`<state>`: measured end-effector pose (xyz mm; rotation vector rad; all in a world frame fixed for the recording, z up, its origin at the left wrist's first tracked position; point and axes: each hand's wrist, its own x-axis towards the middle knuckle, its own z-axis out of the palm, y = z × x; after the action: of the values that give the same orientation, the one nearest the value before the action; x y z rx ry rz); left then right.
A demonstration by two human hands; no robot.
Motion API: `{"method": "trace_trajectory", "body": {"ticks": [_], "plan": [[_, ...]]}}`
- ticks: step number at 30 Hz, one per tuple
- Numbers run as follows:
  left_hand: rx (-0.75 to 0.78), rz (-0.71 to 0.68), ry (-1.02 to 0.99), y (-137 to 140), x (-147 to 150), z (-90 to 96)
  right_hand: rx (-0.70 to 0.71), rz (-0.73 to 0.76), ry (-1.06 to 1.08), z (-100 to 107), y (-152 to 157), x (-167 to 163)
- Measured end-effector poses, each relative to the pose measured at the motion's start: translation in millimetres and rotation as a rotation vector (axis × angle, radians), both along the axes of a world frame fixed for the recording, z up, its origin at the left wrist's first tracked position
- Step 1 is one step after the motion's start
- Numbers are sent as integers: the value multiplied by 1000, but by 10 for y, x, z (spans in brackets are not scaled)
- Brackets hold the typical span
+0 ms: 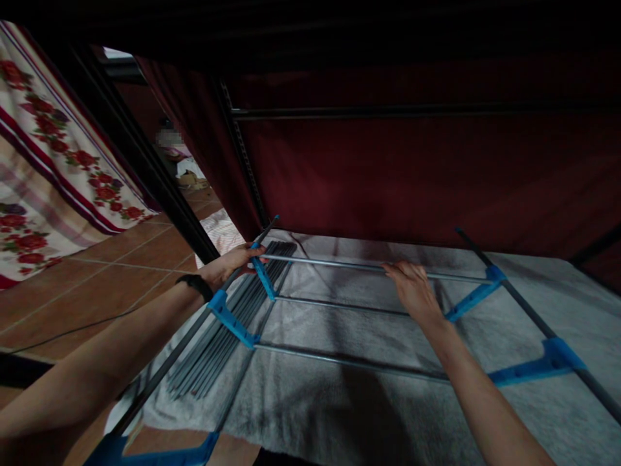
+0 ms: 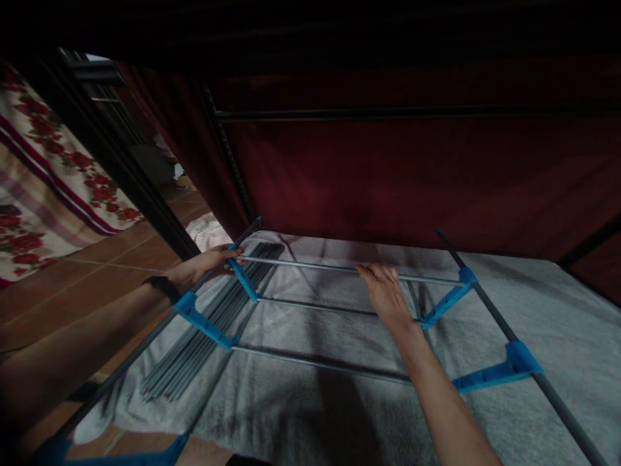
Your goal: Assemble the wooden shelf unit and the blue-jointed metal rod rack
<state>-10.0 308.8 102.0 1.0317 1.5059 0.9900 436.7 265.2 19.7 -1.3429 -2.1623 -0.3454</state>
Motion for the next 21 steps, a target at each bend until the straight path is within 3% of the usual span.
{"method": "trace_trajectory", "body": {"ticks": [13, 21], "plan": [[12, 61, 132, -1, 65, 12, -10, 11, -27, 22, -19, 14], [31, 23, 39, 24, 53, -26, -7, 17, -1, 22, -12, -7]]}}
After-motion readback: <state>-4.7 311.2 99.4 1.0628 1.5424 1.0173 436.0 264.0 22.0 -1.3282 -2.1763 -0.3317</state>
